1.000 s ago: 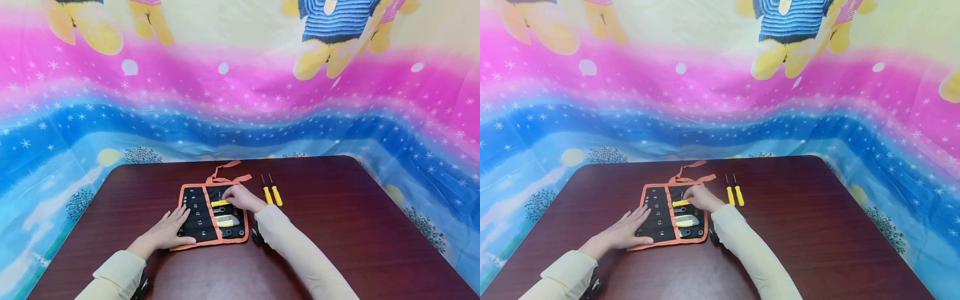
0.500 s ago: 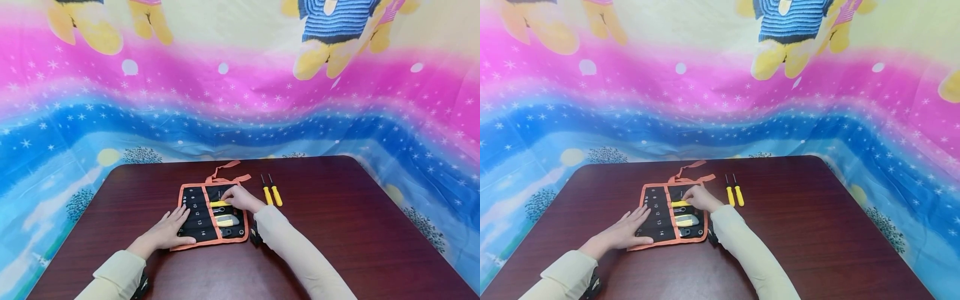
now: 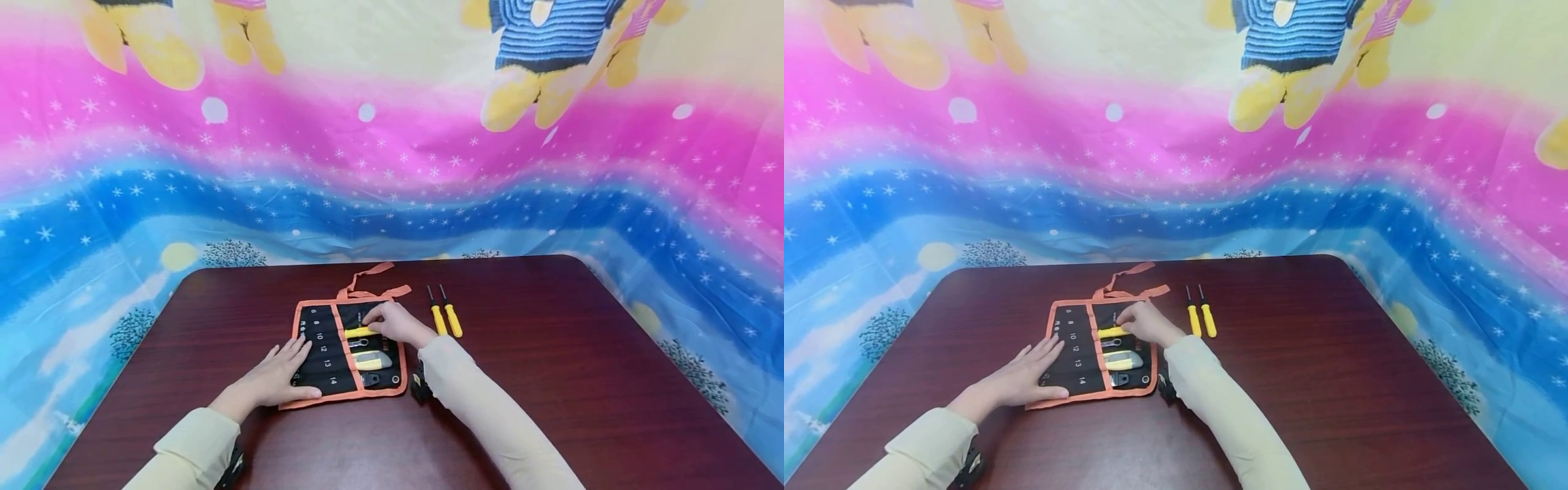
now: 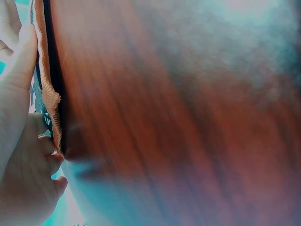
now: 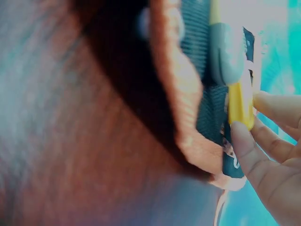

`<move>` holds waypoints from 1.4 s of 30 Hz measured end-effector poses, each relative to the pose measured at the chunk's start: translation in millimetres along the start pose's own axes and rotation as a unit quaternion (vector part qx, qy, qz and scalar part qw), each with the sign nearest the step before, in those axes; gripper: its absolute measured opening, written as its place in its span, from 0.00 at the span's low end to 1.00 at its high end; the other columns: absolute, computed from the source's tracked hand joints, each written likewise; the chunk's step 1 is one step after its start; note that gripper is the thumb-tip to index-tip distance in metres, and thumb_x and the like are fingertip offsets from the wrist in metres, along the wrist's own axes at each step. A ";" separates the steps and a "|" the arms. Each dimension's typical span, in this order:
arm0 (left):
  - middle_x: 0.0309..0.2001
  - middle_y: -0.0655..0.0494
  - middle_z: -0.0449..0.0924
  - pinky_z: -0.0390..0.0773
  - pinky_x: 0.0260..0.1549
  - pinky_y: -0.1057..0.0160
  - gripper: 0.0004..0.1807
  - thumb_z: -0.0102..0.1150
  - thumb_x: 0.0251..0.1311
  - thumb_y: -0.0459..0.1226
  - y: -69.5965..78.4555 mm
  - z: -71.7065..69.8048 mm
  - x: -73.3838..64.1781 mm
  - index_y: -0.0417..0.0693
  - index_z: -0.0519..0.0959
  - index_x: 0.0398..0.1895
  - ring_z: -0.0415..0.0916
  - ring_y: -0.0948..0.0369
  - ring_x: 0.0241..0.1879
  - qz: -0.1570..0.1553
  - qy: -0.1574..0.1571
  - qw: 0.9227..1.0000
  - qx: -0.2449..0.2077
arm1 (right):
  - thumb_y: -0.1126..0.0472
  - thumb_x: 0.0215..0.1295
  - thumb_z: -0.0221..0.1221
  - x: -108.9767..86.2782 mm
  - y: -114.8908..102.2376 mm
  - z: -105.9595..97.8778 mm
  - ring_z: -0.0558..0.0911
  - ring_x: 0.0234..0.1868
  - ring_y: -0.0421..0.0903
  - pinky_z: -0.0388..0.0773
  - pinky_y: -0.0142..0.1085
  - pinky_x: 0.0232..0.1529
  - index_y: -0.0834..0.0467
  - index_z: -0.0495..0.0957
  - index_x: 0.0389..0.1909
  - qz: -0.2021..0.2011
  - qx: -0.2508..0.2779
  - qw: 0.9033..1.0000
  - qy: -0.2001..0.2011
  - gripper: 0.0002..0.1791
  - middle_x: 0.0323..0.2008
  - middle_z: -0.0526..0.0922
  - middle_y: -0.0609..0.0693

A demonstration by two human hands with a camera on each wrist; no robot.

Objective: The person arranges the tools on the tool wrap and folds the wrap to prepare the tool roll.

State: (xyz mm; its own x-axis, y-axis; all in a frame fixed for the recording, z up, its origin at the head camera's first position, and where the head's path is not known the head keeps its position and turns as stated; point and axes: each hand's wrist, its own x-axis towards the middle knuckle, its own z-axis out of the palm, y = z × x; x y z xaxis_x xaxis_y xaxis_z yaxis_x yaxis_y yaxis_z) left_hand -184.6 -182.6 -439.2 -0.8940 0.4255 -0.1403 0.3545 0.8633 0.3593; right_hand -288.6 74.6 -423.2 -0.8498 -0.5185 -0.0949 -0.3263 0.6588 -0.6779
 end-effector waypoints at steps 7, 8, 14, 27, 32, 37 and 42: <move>0.69 0.37 0.46 0.42 0.62 0.42 0.55 0.55 0.49 0.64 1.0 -0.7 -0.4 0.36 0.52 0.69 0.41 0.44 0.68 -0.001 -0.002 1.000 -0.003 | 0.58 0.65 0.55 -8.5 3.6 -16.6 0.78 0.37 0.41 0.76 0.34 0.34 0.57 0.79 0.49 -0.011 0.037 0.999 0.017 0.14 0.44 0.78 0.47; 0.69 0.37 0.46 0.42 0.62 0.42 0.55 0.55 0.49 0.64 1.2 -1.1 -0.7 0.35 0.52 0.69 0.41 0.44 0.68 0.000 -0.002 1.000 -0.005 | 0.58 0.65 0.56 -10.6 3.5 -19.6 0.78 0.38 0.42 0.77 0.34 0.35 0.57 0.79 0.50 -0.014 0.043 0.999 0.022 0.14 0.45 0.78 0.48; 0.69 0.36 0.47 0.41 0.62 0.41 0.54 0.56 0.49 0.64 1.4 -2.4 -1.4 0.35 0.52 0.69 0.42 0.43 0.68 0.004 -0.003 1.000 -0.008 | 0.57 0.65 0.56 -23.3 3.8 -37.5 0.78 0.43 0.47 0.77 0.40 0.39 0.59 0.77 0.52 -0.026 0.065 0.996 0.057 0.17 0.47 0.78 0.50; 0.69 0.37 0.47 0.42 0.62 0.42 0.55 0.55 0.48 0.65 0.3 -1.1 0.3 0.36 0.52 0.69 0.42 0.44 0.68 0.000 0.000 1.000 -0.005 | 0.60 0.63 0.58 -49.5 18.6 -70.8 0.78 0.42 0.57 0.77 0.51 0.40 0.60 0.75 0.53 -0.035 0.132 0.983 0.124 0.18 0.44 0.78 0.54; 0.69 0.38 0.47 0.42 0.62 0.42 0.55 0.55 0.48 0.66 0.4 -0.6 0.8 0.36 0.52 0.69 0.42 0.45 0.68 -0.001 -0.002 1.000 -0.004 | 0.60 0.63 0.58 -58.5 31.6 -80.0 0.78 0.41 0.51 0.77 0.48 0.40 0.61 0.74 0.55 -0.017 0.139 0.980 0.142 0.20 0.47 0.77 0.57; 0.69 0.37 0.46 0.42 0.62 0.42 0.55 0.55 0.48 0.65 0.3 0.0 -0.2 0.36 0.52 0.69 0.42 0.45 0.68 0.000 -0.002 1.000 -0.003 | 0.60 0.63 0.58 -65.8 46.8 -85.6 0.77 0.42 0.53 0.77 0.48 0.42 0.63 0.71 0.57 0.000 0.150 0.977 0.153 0.22 0.47 0.77 0.59; 0.69 0.38 0.46 0.42 0.62 0.42 0.55 0.55 0.48 0.66 -1.0 0.5 -0.2 0.36 0.52 0.69 0.41 0.45 0.68 -0.002 -0.001 1.000 -0.002 | 0.60 0.63 0.58 -69.6 64.6 -87.2 0.77 0.44 0.56 0.76 0.50 0.41 0.64 0.71 0.57 0.020 0.158 0.974 0.164 0.22 0.47 0.77 0.59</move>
State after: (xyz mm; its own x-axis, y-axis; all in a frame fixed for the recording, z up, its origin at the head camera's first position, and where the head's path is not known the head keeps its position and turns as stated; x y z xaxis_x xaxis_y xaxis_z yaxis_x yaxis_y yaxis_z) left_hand -184.6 -183.4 -440.0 -0.8946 0.4231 -0.1441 0.3500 0.8636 0.3628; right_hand -286.6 200.8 -396.9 -0.9626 -0.2594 0.0779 -0.1914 0.4478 -0.8734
